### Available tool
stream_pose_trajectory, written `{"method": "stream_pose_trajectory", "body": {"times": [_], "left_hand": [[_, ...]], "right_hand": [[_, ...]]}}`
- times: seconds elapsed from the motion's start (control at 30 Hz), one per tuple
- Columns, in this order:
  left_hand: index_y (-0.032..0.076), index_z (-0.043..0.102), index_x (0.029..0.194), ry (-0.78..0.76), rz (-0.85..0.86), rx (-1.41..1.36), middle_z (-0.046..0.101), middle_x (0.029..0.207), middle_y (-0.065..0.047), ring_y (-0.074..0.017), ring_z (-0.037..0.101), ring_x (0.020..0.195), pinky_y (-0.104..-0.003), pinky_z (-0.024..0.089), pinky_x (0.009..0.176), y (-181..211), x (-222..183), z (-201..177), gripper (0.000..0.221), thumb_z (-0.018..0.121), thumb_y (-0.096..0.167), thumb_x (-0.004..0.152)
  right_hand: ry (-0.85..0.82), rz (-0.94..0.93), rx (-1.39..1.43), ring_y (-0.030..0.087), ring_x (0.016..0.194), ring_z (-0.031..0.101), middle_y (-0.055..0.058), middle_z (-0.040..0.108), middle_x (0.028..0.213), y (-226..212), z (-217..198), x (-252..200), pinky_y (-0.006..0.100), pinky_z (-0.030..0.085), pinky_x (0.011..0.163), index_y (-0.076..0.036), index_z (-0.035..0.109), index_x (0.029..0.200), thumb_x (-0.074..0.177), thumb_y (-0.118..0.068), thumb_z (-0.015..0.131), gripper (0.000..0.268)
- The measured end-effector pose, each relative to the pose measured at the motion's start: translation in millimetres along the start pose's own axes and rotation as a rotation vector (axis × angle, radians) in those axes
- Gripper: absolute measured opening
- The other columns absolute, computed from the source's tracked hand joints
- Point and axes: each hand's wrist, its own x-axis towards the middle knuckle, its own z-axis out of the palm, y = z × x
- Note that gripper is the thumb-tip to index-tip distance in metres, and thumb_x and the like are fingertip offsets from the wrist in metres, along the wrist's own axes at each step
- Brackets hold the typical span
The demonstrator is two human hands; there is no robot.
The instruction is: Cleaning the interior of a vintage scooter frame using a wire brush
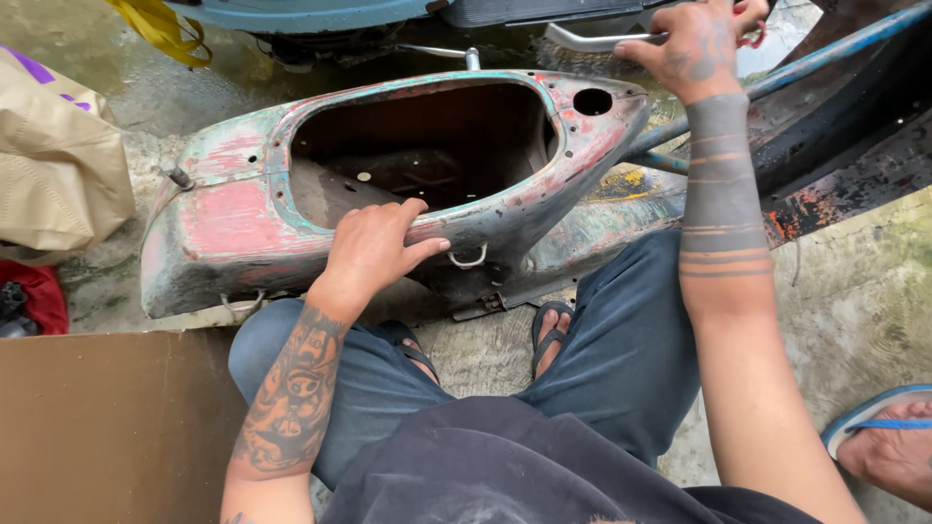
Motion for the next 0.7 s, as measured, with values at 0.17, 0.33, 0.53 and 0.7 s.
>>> {"method": "stream_pose_trajectory", "body": {"times": [0.17, 0.33, 0.53, 0.7], "left_hand": [[0.018, 0.065, 0.119, -0.012, 0.001, -0.012, 0.076, 0.092, -0.011, -0.0395, 0.07, 0.089, -0.055, 0.05, 0.071, 3.3, -0.1, -6.3, 0.057, 0.065, 0.067, 0.09], [0.018, 0.065, 0.123, -0.031, -0.01, -0.034, 0.077, 0.095, -0.01, -0.0392, 0.07, 0.091, -0.054, 0.049, 0.074, 3.8, -0.2, -8.1, 0.059, 0.065, 0.066, 0.09], [0.018, 0.065, 0.124, -0.042, -0.006, -0.029, 0.076, 0.094, -0.012, -0.0405, 0.069, 0.089, -0.055, 0.051, 0.075, 4.9, -0.3, -11.3, 0.057, 0.065, 0.065, 0.091], [0.019, 0.064, 0.123, -0.027, -0.006, -0.02, 0.075, 0.091, -0.012, -0.0408, 0.069, 0.088, -0.055, 0.051, 0.074, 4.0, -0.4, -10.2, 0.057, 0.065, 0.066, 0.091]], "right_hand": [[0.137, -0.22, -0.05, 0.028, 0.095, 0.057, -0.004, 0.071, 0.082, -69.4, -1.3, 20.6, 0.052, 0.028, 0.084, -0.025, 0.069, 0.083, 0.106, -0.076, 0.072, 0.056], [0.042, -0.113, -0.016, 0.035, 0.1, 0.055, 0.001, 0.069, 0.076, -55.2, 8.4, 11.6, 0.051, 0.025, 0.081, -0.025, 0.069, 0.079, 0.105, -0.076, 0.071, 0.057], [-0.09, 0.001, 0.004, 0.04, 0.108, 0.063, 0.005, 0.068, 0.076, 1.5, 0.8, -13.2, 0.072, 0.017, 0.093, -0.03, 0.077, 0.09, 0.106, -0.082, 0.075, 0.054], [-0.047, -0.027, -0.055, 0.04, 0.102, 0.061, 0.003, 0.074, 0.082, -57.9, 18.0, 13.0, 0.074, 0.026, 0.087, -0.027, 0.069, 0.082, 0.103, -0.079, 0.072, 0.056]]}}
